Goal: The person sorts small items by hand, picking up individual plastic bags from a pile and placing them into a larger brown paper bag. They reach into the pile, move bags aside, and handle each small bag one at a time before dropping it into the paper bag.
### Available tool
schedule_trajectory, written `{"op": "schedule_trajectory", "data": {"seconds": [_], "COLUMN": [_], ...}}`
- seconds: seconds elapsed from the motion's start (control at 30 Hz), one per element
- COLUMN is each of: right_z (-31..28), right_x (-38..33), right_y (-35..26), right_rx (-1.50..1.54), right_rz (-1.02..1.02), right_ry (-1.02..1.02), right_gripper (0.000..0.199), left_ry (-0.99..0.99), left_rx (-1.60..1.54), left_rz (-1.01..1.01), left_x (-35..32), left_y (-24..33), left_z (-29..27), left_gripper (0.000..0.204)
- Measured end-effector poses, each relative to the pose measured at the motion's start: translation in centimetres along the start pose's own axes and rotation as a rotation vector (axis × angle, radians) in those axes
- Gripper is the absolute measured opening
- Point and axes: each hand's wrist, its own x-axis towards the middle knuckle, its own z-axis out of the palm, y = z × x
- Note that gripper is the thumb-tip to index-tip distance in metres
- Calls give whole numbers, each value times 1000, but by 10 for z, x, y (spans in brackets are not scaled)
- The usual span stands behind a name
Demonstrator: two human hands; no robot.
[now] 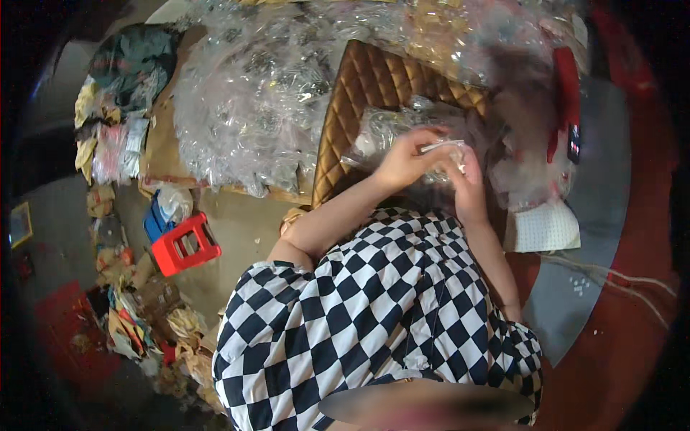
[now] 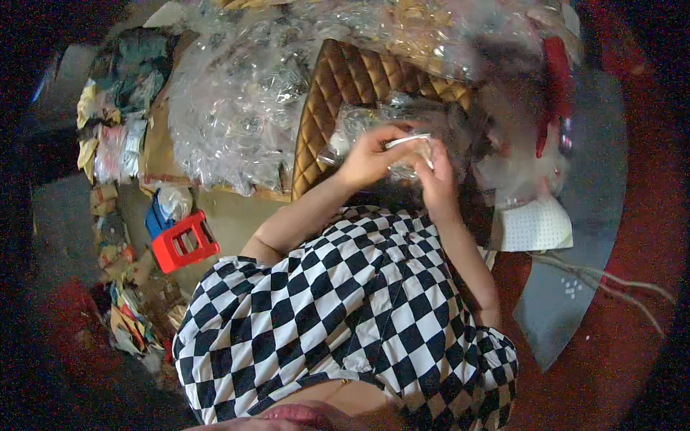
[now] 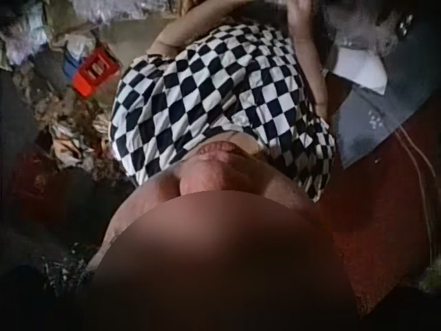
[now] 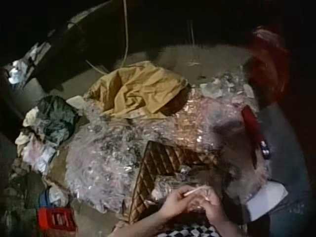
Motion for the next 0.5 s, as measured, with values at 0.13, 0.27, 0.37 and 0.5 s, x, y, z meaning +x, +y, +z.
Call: {"op": "schedule_trajectory", "data": {"seconds": [0.13, 0.27, 0.37, 0.5], "right_z": [-49, -107, -87, -73], "right_x": [-4, -26, -35, -22], "right_y": [-17, 35, 39, 22], "right_rx": [277, 335, 315, 192], "right_rz": [482, 588, 621, 641], "right_ry": [321, 558, 489, 536], "right_gripper": [21, 21, 26, 27], "left_ry": [427, 901, 935, 800], "left_rx": [529, 1042, 975, 968], "left_rz": [126, -82, -223, 141], "left_x": [-5, -22, 0, 30], "left_y": [10, -90, -121, -98], "left_z": [-97, -229, -250, -251], "left_gripper": [19, 31, 34, 13]}}
